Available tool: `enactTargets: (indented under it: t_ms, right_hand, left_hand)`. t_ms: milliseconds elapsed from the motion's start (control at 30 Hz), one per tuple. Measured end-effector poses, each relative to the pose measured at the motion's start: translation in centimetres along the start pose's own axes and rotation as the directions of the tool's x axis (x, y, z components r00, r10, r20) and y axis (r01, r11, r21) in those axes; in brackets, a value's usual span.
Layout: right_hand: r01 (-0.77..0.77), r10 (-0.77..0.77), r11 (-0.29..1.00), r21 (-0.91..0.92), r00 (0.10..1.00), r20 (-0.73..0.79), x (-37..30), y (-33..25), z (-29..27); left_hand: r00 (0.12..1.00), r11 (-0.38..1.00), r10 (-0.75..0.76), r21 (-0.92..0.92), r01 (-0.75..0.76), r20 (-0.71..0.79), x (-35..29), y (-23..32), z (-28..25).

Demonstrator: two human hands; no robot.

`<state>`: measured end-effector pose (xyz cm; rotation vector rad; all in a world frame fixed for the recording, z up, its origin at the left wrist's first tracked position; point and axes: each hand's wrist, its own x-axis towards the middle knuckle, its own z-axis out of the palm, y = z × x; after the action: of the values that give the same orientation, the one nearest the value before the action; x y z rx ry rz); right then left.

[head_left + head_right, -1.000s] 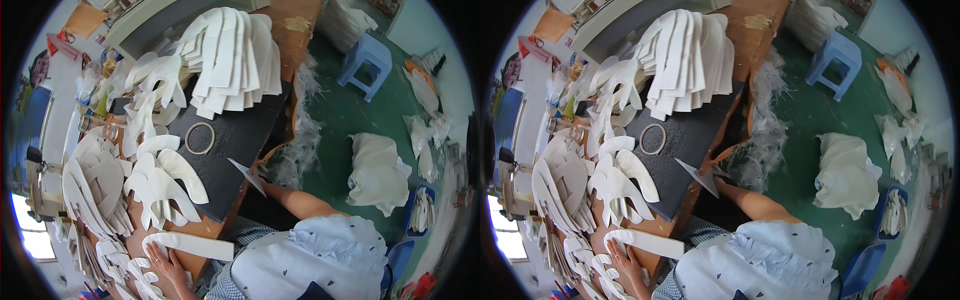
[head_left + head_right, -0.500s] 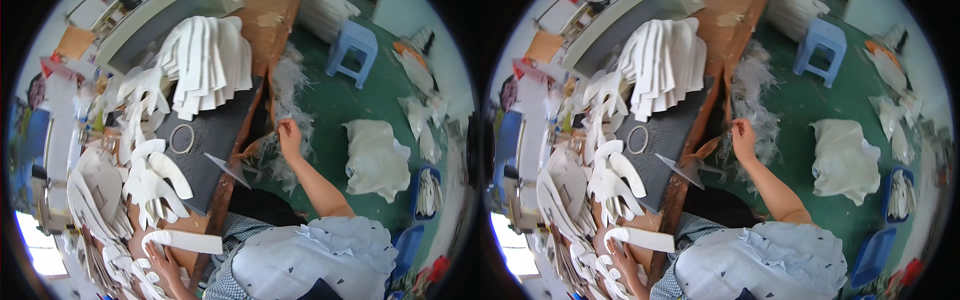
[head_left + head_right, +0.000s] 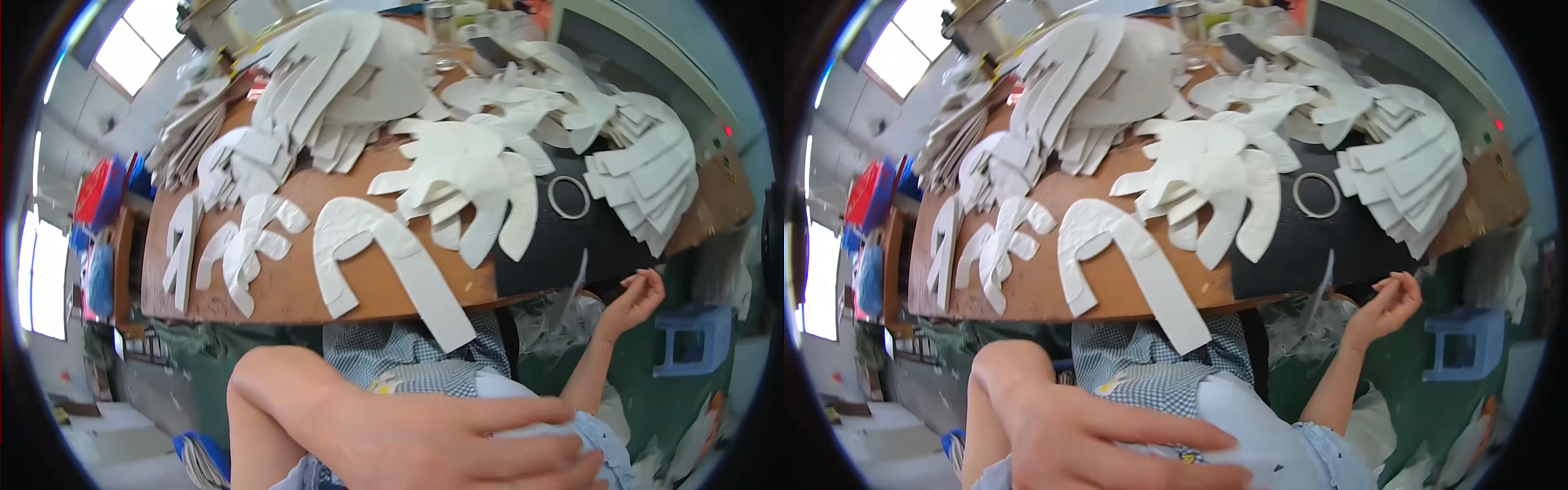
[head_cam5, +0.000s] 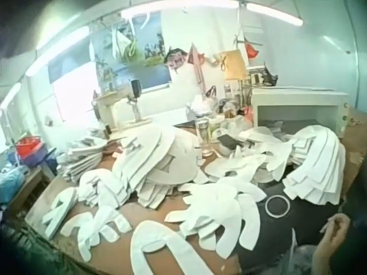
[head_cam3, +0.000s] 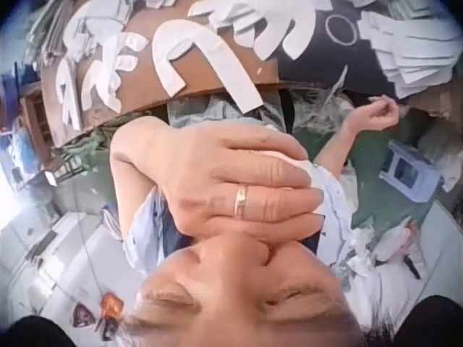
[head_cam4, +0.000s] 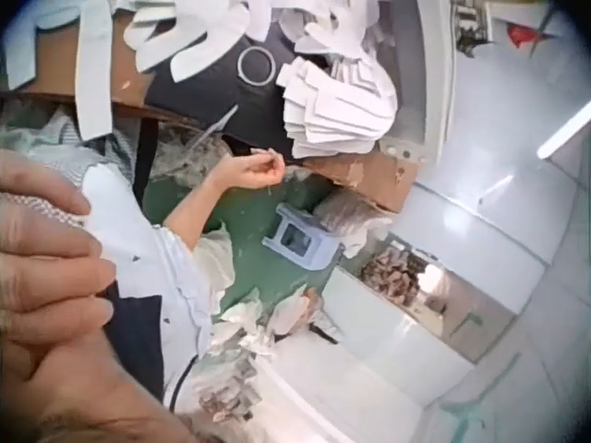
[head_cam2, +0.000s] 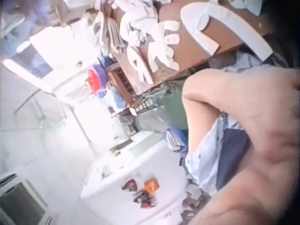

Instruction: Assembling and pairing different white foam and fabric shoe components at a workbench.

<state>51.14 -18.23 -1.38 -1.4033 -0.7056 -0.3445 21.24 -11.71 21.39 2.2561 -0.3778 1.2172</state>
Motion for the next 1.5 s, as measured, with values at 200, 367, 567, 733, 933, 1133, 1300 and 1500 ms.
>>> enactTargets:
  t_ms: [200,367,567,733,933,1133,1300,1500]
  right_hand:
    - [-0.029,-0.053,0.969,0.247,0.946,0.319,-2.2,-7.8,7.7]
    - [0.022,-0.158,0.985,0.173,0.540,0.827,-7.0,-13.0,14.3]
    - [0.422,-0.071,0.905,-0.058,0.282,0.957,-12.1,-13.2,20.6]
    - [0.068,0.267,0.959,-0.275,0.109,0.957,-11.0,-12.7,22.0]
    - [-0.043,0.124,0.992,-0.117,0.244,0.962,-12.0,-10.7,20.2]
    - [0.270,0.086,0.950,-0.154,0.249,0.965,-11.2,-13.4,18.3]
    - [0.130,0.101,0.982,-0.134,0.231,0.968,-11.9,-13.1,18.8]
    - [-0.294,0.281,0.926,-0.237,0.118,0.952,-12.2,-13.8,18.9]
  left_hand:
    - [0.974,0.997,0.023,-0.074,-0.007,0.224,-2.5,1.0,-7.6]
    - [0.984,0.962,-0.167,0.208,0.177,-0.062,-9.4,3.9,-10.2]
    - [0.479,0.426,-0.747,0.221,0.877,-0.461,-16.2,-0.8,-9.1]
    - [0.352,0.308,-0.833,0.172,0.936,-0.426,-21.2,-3.3,-6.8]
    - [0.499,0.422,-0.791,0.274,0.864,-0.355,-21.7,-7.3,-4.7]
    - [0.551,0.406,-0.743,0.398,0.823,-0.380,-22.2,-9.4,-2.4]
    - [0.390,0.291,-0.782,0.268,0.918,-0.486,-23.9,-9.4,-1.4]
    - [0.499,0.295,-0.686,0.424,0.856,-0.529,-23.2,-8.5,-2.3]
